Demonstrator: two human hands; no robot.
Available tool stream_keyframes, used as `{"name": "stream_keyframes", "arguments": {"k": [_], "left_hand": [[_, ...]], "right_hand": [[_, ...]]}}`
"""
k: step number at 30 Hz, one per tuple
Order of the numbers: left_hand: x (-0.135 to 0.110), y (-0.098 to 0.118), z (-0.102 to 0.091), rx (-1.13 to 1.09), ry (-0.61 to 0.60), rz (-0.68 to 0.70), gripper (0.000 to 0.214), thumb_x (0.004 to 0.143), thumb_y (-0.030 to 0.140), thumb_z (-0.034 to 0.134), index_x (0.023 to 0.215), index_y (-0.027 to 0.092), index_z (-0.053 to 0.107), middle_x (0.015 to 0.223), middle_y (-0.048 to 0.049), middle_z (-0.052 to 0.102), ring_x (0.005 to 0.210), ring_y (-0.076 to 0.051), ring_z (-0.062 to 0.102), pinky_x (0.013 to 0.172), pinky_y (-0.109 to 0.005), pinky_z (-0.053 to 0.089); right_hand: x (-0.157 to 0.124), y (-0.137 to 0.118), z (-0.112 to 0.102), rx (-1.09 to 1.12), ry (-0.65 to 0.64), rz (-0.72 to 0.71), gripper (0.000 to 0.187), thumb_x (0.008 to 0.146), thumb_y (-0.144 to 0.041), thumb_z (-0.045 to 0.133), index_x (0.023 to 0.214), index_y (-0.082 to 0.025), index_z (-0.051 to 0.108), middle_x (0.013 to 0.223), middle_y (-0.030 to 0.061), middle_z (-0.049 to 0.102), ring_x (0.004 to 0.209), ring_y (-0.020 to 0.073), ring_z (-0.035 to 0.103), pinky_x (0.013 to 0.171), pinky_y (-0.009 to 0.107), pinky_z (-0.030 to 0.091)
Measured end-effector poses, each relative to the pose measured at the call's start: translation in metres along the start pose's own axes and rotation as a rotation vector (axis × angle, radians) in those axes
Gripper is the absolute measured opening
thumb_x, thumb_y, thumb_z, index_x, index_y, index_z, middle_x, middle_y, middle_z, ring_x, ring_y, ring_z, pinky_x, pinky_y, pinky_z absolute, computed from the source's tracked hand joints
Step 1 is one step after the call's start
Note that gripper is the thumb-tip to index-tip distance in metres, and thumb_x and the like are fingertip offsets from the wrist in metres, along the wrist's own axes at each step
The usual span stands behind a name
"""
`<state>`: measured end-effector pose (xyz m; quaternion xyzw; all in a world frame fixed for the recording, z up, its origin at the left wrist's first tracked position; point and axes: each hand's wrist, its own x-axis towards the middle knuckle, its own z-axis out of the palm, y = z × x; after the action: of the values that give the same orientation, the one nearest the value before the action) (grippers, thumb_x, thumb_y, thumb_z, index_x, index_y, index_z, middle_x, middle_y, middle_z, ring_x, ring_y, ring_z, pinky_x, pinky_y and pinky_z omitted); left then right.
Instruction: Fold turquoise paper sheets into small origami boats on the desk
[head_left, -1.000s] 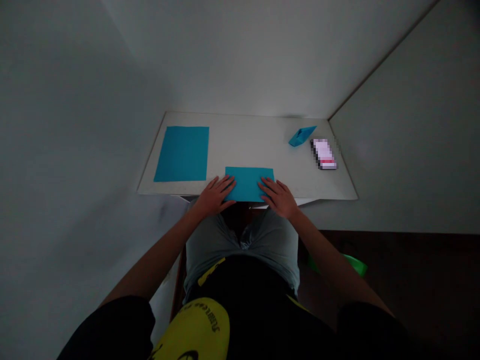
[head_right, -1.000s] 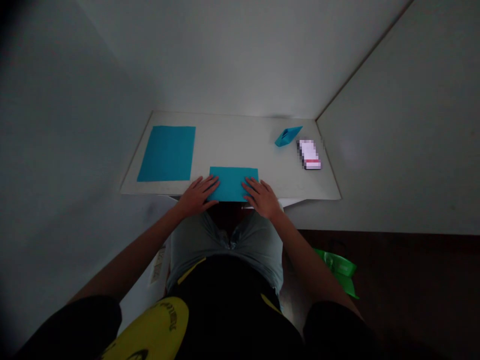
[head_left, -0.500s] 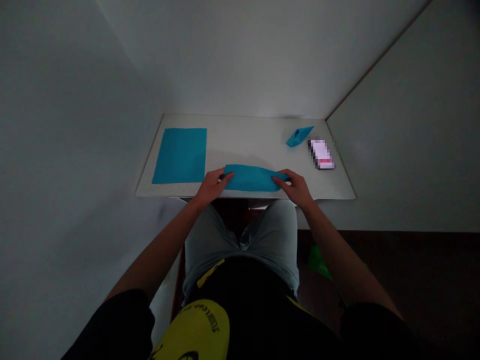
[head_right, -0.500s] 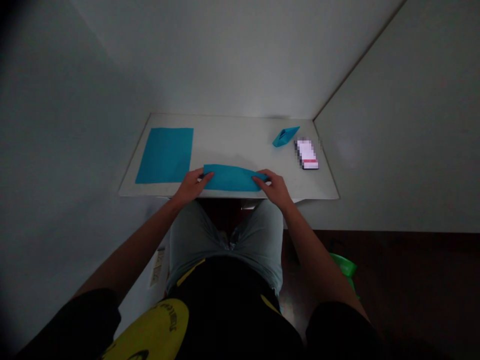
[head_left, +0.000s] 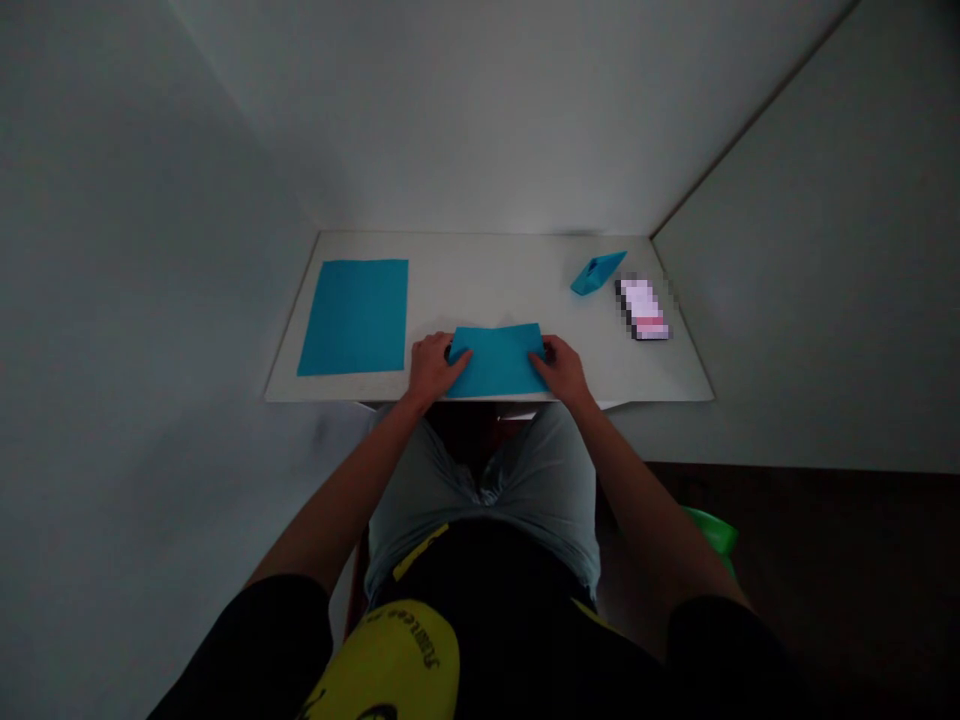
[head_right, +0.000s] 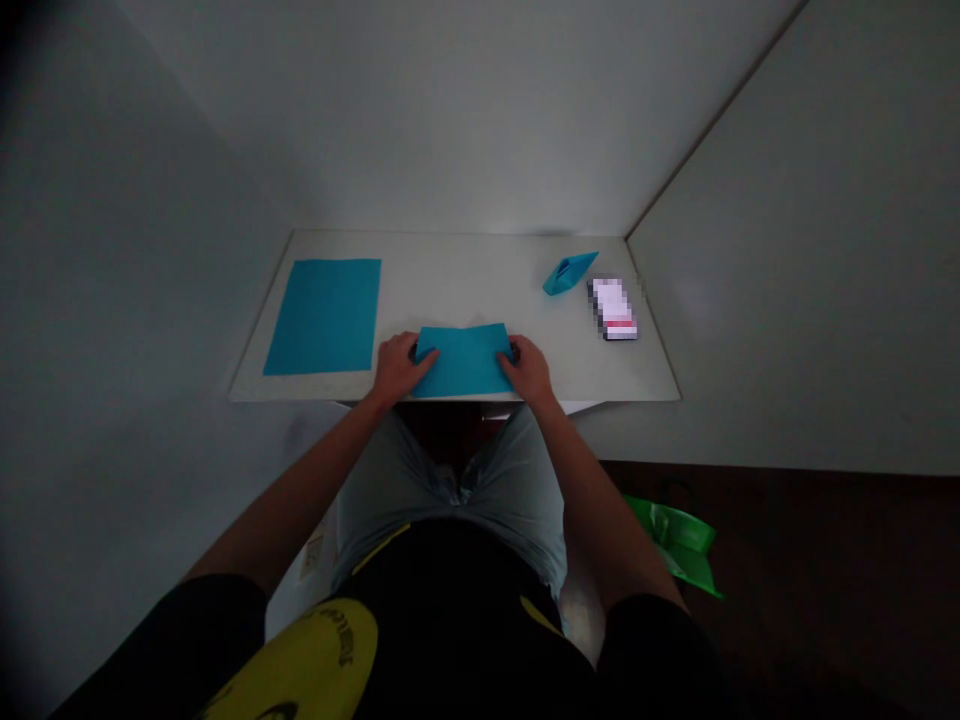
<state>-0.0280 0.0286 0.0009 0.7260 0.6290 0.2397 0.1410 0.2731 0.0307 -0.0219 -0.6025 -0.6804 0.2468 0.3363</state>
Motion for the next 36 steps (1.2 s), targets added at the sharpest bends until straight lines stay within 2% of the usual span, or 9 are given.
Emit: {"name": "stream_keyframes", "arguments": {"k": [5,10,13,16,20,25,29,33,36], "left_hand": [[-0.003,0.001,-0.002,-0.04,-0.051,0.137,0.052,0.098,0.043,0.071,0.142,0.016,0.068,0.146,-0.0161,0.072,0.136,-0.034,0.064,0.119,-0.05,0.047],[-0.021,0.019,0.005,0.038,-0.151,0.338,0.064,0.108,0.048,0.056,0.164,0.017,0.052,0.175,-0.0134,0.048,0.162,-0.03,0.044,0.135,-0.05,0.033],[-0.032,0.028,0.014,0.158,-0.226,0.418,0.071,0.112,0.053,0.046,0.169,0.012,0.044,0.181,-0.0161,0.035,0.171,-0.032,0.029,0.141,-0.052,0.022],[-0.035,0.031,0.019,0.232,-0.268,0.459,0.079,0.113,0.057,0.04,0.173,0.005,0.035,0.183,-0.0194,0.027,0.173,-0.033,0.023,0.142,-0.053,0.016],[-0.032,0.029,0.019,0.244,-0.294,0.47,0.081,0.113,0.059,0.036,0.174,0.005,0.032,0.183,-0.0199,0.028,0.173,-0.033,0.022,0.142,-0.054,0.017],[-0.032,0.031,0.018,0.247,-0.275,0.463,0.083,0.114,0.062,0.031,0.174,0.004,0.032,0.182,-0.0207,0.029,0.173,-0.031,0.023,0.143,-0.051,0.016],[-0.033,0.03,0.017,0.239,-0.272,0.477,0.09,0.111,0.069,0.037,0.174,0.005,0.031,0.183,-0.021,0.025,0.173,-0.032,0.022,0.143,-0.051,0.015],[-0.033,0.024,0.011,0.212,-0.315,0.527,0.1,0.105,0.075,0.047,0.174,0.004,0.031,0.183,-0.0215,0.025,0.173,-0.034,0.022,0.143,-0.054,0.015],[-0.033,0.016,0.003,0.169,-0.35,0.555,0.093,0.106,0.07,0.053,0.173,0.008,0.036,0.181,-0.02,0.032,0.172,-0.032,0.026,0.142,-0.054,0.018]], "right_hand": [[0.0,-0.001,0.001,-0.055,0.06,-0.05,0.033,0.091,-0.04,0.066,0.117,-0.02,0.073,0.104,0.011,0.074,0.091,0.0283,0.065,0.088,0.044,0.057],[-0.003,-0.002,0.003,-0.076,0.069,-0.074,0.032,0.095,-0.038,0.063,0.119,-0.02,0.073,0.107,0.012,0.072,0.093,0.0291,0.066,0.089,0.045,0.058],[-0.003,-0.001,0.003,-0.101,0.078,-0.1,0.031,0.096,-0.037,0.062,0.12,-0.02,0.074,0.111,0.0136,0.074,0.098,0.0308,0.067,0.092,0.047,0.059],[-0.004,-0.003,0.002,-0.141,0.074,-0.151,0.034,0.099,-0.034,0.059,0.125,-0.02,0.075,0.121,0.0155,0.077,0.111,0.0332,0.069,0.103,0.051,0.057],[-0.012,-0.013,0.002,-0.244,-0.024,-0.264,0.046,0.106,-0.037,0.055,0.147,-0.021,0.069,0.152,0.0138,0.071,0.139,0.0333,0.065,0.119,0.056,0.048],[-0.036,-0.025,0.005,-0.426,-0.258,-0.451,0.064,0.113,-0.051,0.045,0.17,-0.022,0.047,0.174,0.0125,0.049,0.163,0.0309,0.046,0.133,0.057,0.033],[-0.048,-0.023,0.005,-0.489,-0.291,-0.479,0.073,0.115,-0.055,0.038,0.177,-0.018,0.031,0.18,0.015,0.037,0.167,0.0302,0.039,0.136,0.055,0.03],[-0.051,-0.02,-0.002,-0.473,-0.315,-0.483,0.081,0.112,-0.063,0.046,0.178,-0.021,0.028,0.18,0.0147,0.037,0.165,0.0316,0.042,0.135,0.056,0.032],[-0.053,-0.021,-0.008,-0.443,-0.326,-0.473,0.082,0.11,-0.063,0.052,0.177,-0.021,0.032,0.179,0.0154,0.039,0.163,0.0334,0.044,0.134,0.058,0.035]]}}
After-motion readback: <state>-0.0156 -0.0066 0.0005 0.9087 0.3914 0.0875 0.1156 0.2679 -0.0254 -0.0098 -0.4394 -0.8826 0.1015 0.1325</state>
